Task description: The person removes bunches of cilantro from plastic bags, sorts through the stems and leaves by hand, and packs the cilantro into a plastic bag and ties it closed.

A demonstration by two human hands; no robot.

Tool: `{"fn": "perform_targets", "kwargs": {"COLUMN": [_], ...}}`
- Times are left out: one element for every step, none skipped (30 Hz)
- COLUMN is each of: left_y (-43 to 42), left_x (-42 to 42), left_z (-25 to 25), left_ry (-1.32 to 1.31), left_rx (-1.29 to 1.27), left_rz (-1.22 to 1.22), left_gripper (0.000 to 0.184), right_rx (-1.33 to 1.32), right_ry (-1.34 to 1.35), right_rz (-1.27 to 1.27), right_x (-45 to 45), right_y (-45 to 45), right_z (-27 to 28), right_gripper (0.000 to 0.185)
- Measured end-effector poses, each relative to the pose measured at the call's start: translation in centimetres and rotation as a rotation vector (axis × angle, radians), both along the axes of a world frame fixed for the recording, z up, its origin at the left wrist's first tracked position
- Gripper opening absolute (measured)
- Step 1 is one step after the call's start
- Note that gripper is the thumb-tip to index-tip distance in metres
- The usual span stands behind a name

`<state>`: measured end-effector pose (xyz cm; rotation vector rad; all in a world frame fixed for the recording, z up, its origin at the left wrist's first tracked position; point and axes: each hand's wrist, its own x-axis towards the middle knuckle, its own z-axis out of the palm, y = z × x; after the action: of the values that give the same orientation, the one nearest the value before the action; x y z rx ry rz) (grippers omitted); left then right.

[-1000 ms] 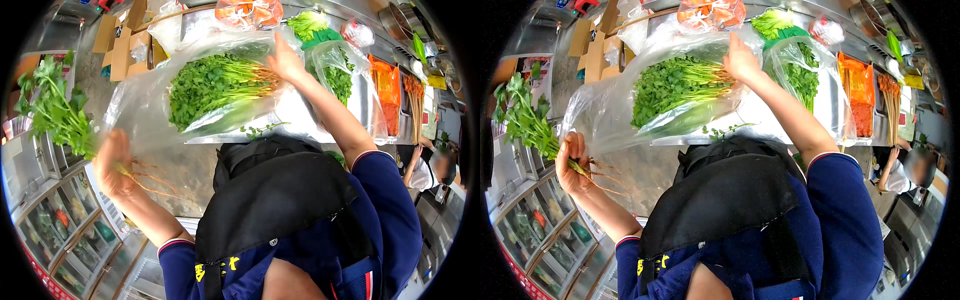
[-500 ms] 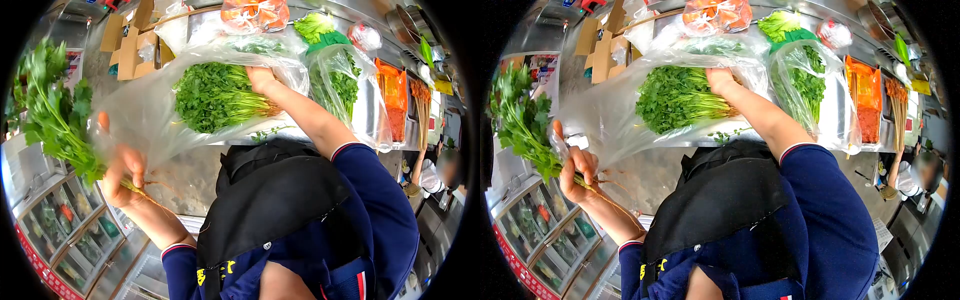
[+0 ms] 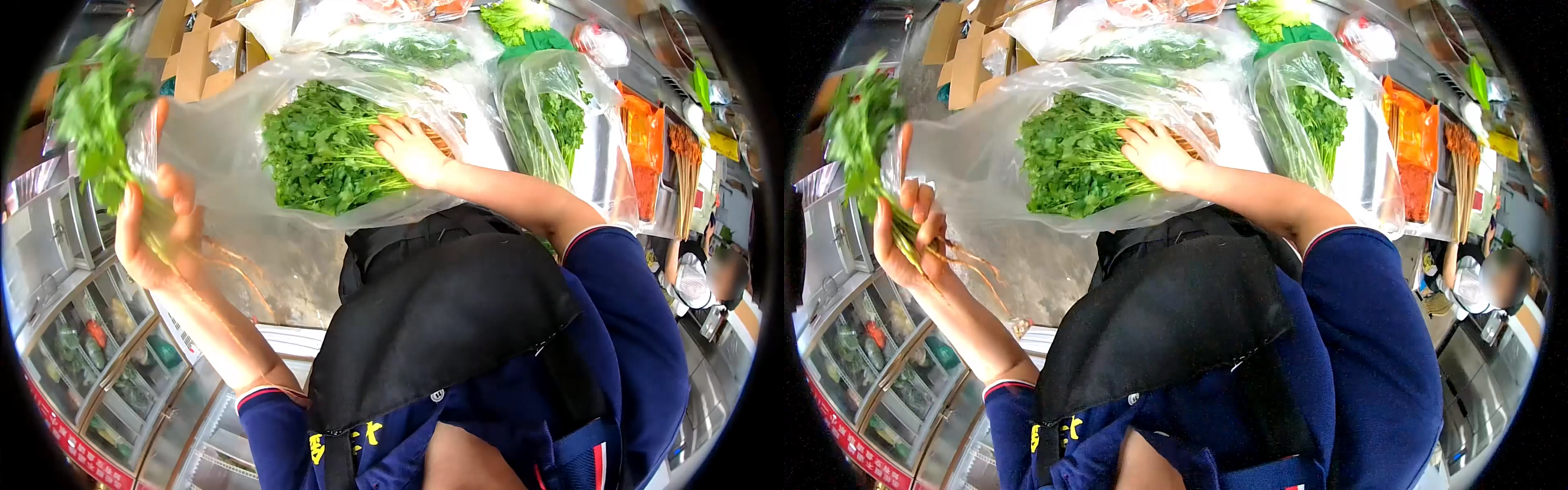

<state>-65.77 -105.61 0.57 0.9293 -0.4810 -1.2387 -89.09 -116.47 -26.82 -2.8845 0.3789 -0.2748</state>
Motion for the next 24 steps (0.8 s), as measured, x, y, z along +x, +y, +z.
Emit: {"fn": "perform_targets", "kwargs": {"left_y": [-0.4,-0.9,-1.7,-1.5,-1.7,-1.7,-1.8,-1.9,-1.8,-1.7,-1.4,-1.3,-1.2,-1.2,-1.3,-1.3,-1.1,-0.9,-0.8,-0.5,-0.3,-0.3,-0.2,-0.1], "left_x": [-0.1,-0.3,0.1,-0.5,-0.8,-1.2,-1.6,-1.9,-1.9,-1.9,-1.8,-1.5,-1.6,-1.9,-2.0,-2.0,-1.8,-1.6,-1.7,-1.7,-1.8,-1.8,-1.8,-1.8], "left_z": [0.3,0.6,0.9,1.8,2.0,2.2,2.5,2.7,2.6,2.4,2.1,2.1,2.0,1.8,1.8,1.6,1.4,1.3,1.3,1.3,1.3,1.3,1.3,1.4], "left_ry": [-0.079,-0.159,-0.128,-0.190,-0.199,-0.233,-0.267,-0.301,-0.303,-0.299,-0.295,-0.237,-0.213,-0.189,-0.170,-0.149,-0.130,-0.115,-0.109,-0.113,-0.114,-0.116,-0.106,-0.096], "left_rx": [0.026,0.052,-0.066,-0.034,-0.068,-0.071,-0.073,-0.072,-0.069,-0.065,-0.060,-0.055,-0.042,-0.032,-0.035,-0.046,-0.059,-0.071,-0.077,-0.072,-0.066,-0.063,-0.062,-0.062], "left_rz": [0.040,0.079,-0.082,-0.023,0.013,0.060,0.107,0.155,0.156,0.158,0.165,0.065,0.080,0.097,0.077,0.059,0.042,0.028,0.036,0.047,0.056,0.060,0.058,0.057], "left_gripper": [0.068,0.067,0.065,0.064,0.062,0.061,0.060,0.059,0.059,0.058,0.058,0.057,0.056,0.055,0.053,0.053,0.053,0.052,0.052,0.051,0.051,0.050,0.049,0.048], "right_rx": [-0.003,-0.007,-0.014,-0.022,-0.029,-0.030,-0.027,-0.023,0.064,0.157,0.249,0.344,0.469,0.698,0.838,0.974,0.999,1.021,1.043,1.189,1.180,1.163,0.892,0.821], "right_ry": [0.060,0.079,0.096,0.114,0.153,0.191,0.229,0.267,0.370,0.382,0.395,0.404,0.366,0.285,0.208,0.130,0.112,0.092,0.072,0.107,0.159,0.209,0.241,0.397], "right_rz": [0.037,0.056,0.070,0.082,0.067,0.071,0.078,0.086,0.136,0.124,0.114,0.105,0.079,0.032,-0.102,-0.241,-0.369,-0.493,-0.613,-0.634,-0.751,-0.870,-0.866,-0.803], "right_x": [-0.2,-0.2,0.0,0.1,0.2,0.4,0.5,0.6,0.6,0.5,0.6,0.8,0.9,1.1,1.1,1.1,1.0,1.0,1.1,1.0,1.0,1.0,1.1,1.1], "right_y": [0.3,0.3,0.0,-0.3,-0.7,-1.2,-1.5,-1.7,-2.4,-2.7,-3.2,-3.4,-3.6,-4.3,-4.6,-4.9,-5.1,-5.7,-6.5,-7.7,-7.2,-7.0,-7.7,-8.0], "right_z": [-0.7,-1.3,-1.7,-2.0,-2.4,-2.3,-2.2,-2.1,0.2,0.4,0.3,0.1,-0.2,-0.6,-0.2,0.1,-1.2,-4.1,-7.0,-9.6,-9.5,-9.5,-12.9,-11.0], "right_gripper": [0.031,0.031,0.031,0.032,0.034,0.035,0.036,0.037,0.052,0.057,0.062,0.067,0.067,0.061,0.056,0.052,0.050,0.048,0.047,0.049,0.049,0.049,0.039,0.042]}}
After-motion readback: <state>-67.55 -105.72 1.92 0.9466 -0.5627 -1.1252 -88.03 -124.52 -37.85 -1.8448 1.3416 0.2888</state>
